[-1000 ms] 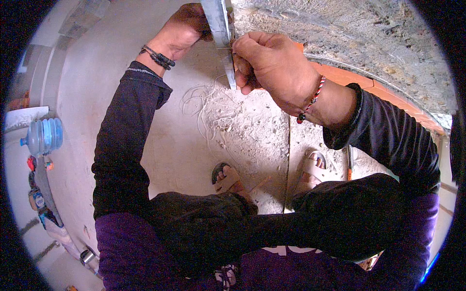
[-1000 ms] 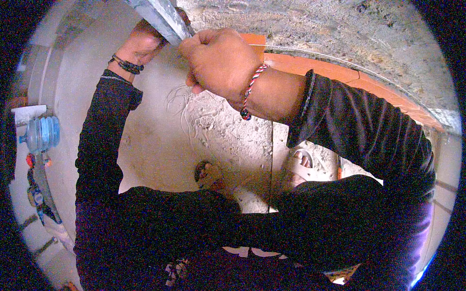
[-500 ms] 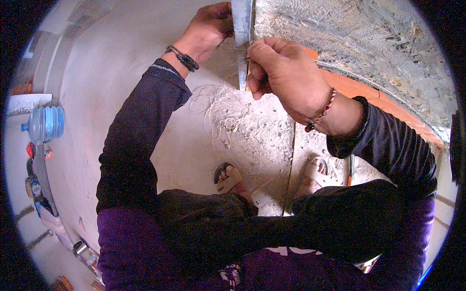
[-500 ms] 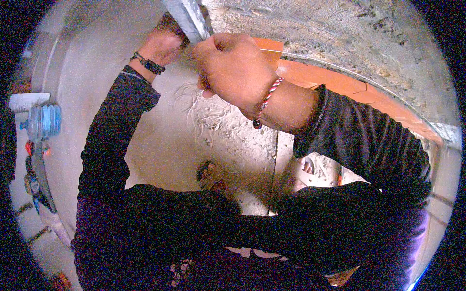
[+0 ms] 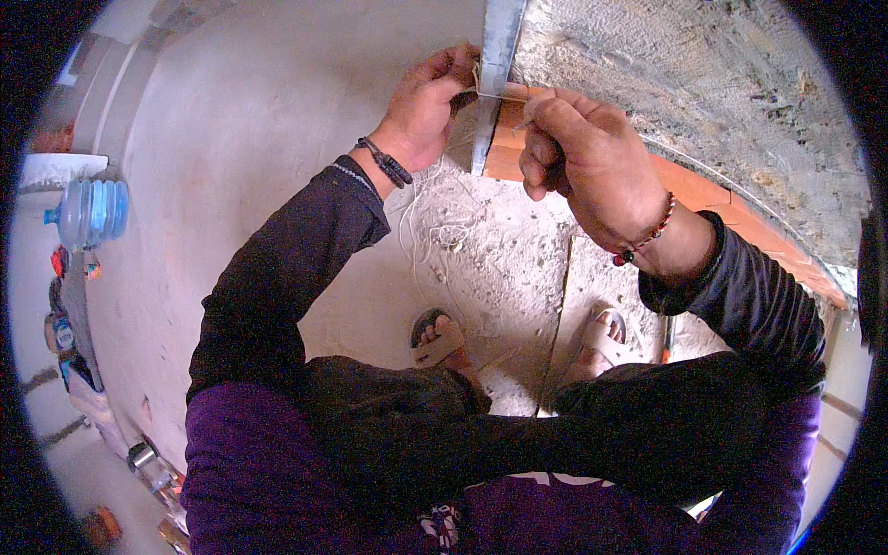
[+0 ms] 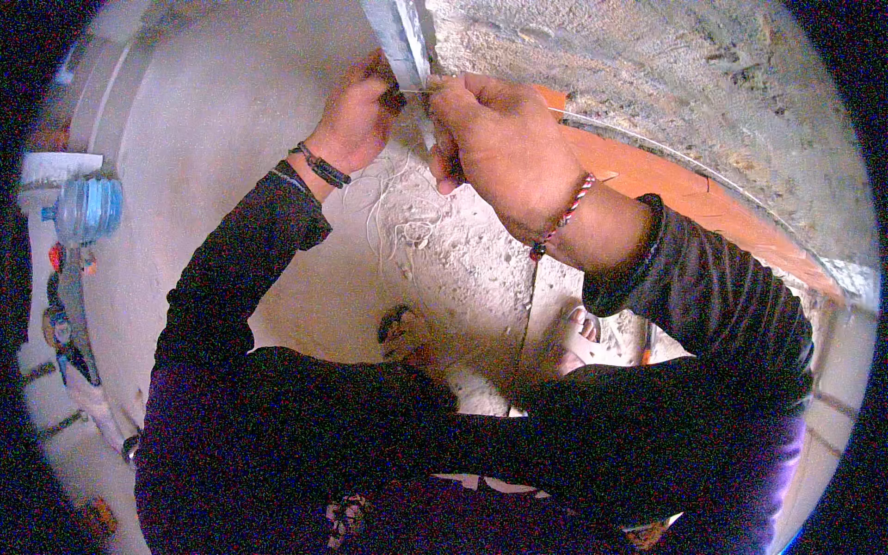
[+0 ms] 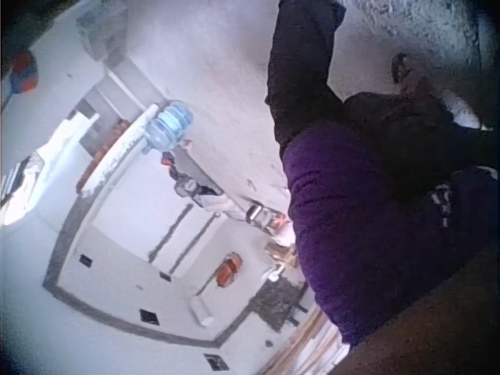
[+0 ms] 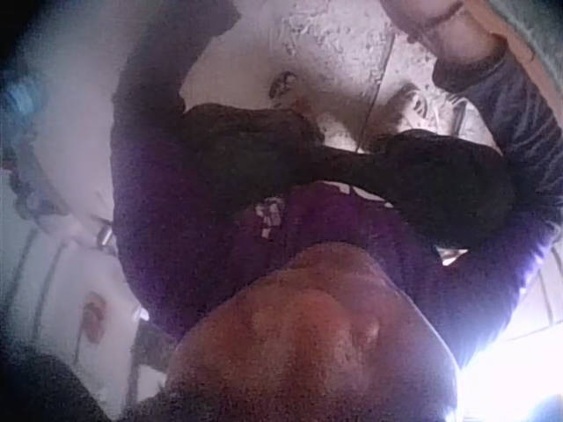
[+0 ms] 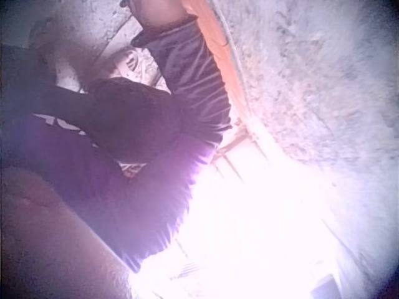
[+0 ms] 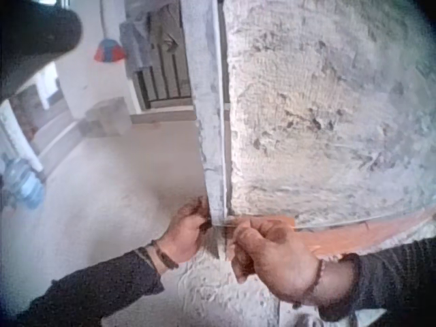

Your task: The person uses a hammer and chisel to chip away at a wall to create a groove for electrical wiring. They then place a conduit pipe into the groove and secure it with a zip tie.

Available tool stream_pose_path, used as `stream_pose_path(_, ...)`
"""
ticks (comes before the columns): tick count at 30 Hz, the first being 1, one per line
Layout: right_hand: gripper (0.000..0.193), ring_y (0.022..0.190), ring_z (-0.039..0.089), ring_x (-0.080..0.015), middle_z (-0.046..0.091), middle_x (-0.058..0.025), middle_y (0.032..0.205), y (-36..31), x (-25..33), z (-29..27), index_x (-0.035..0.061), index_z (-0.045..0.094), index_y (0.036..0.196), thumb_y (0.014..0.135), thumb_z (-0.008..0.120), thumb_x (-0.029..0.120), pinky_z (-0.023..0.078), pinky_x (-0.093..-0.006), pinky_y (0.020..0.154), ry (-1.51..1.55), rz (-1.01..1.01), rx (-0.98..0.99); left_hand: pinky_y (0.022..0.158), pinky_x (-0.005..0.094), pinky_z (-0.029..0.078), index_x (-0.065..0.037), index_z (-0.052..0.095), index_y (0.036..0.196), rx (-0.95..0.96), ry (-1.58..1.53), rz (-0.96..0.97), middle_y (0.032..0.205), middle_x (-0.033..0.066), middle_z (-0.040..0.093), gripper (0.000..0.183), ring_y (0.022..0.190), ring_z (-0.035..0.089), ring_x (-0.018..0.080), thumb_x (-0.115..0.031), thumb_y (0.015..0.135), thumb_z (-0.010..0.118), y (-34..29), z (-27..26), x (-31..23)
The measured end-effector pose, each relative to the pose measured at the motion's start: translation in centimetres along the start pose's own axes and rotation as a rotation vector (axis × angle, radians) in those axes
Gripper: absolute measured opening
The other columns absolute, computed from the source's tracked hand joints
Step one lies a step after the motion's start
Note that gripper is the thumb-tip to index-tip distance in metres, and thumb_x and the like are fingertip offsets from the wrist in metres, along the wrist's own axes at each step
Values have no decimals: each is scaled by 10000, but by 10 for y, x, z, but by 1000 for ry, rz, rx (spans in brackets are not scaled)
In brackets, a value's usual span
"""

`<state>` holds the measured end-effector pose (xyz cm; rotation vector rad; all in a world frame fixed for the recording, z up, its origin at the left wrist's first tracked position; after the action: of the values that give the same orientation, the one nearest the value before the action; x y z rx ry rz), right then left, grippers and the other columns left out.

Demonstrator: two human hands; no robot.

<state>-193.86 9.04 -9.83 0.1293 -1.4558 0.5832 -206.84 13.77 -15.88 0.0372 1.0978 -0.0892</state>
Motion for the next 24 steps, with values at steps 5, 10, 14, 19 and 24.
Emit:
stream_pose_path(5,182,501,496,-140,458,-22,591,-1,1,1,38,502,822,916,476,191,424,-273,481,-21,-19,21,865,271,408,-78,570,1098,129,-93,-43,1027,-7,599,241,956,543,108,-254,952,493,6,3,9)
stream_pose_path(10,196,491,503,-137,481,-34,584,-2,4,6,36,498,814,925,463,194,423,-260,467,-96,-43,73,909,290,406,-81,577,1109,290,-151,-100,1092,9,612,270,1014,550,128,-271,949,471,12,7,16)
stream_pose_path(14,210,492,498,-125,481,-36,584,-5,3,6,39,497,813,938,452,201,420,-250,464,-108,-42,59,927,307,405,-89,593,1118,316,-106,-94,1094,23,623,285,1010,563,153,-258,938,451,15,9,10)
stream_pose_path(19,224,486,494,-110,492,-33,585,-7,3,8,40,495,809,950,438,204,420,-244,463,-115,-34,94,925,314,407,-76,597,1124,384,-186,-99,1096,25,624,306,1005,567,162,-272,915,488,21,9,8)
stream_pose_path(24,245,469,488,-98,500,-25,563,-2,-8,14,38,492,776,956,442,196,417,-238,452,-234,-42,42,921,319,412,-75,589,1121,383,-241,-133,1089,30,622,306,998,567,164,-282,915,498,22,12,11)
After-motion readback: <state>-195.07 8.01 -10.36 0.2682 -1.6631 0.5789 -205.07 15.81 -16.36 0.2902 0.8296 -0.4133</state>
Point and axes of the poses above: each hand's wrist, its own y-axis towards the middle knuckle, its own z-axis out of the palm, x = y × z, the point moved 8 cm from there along y, towards the middle knuckle
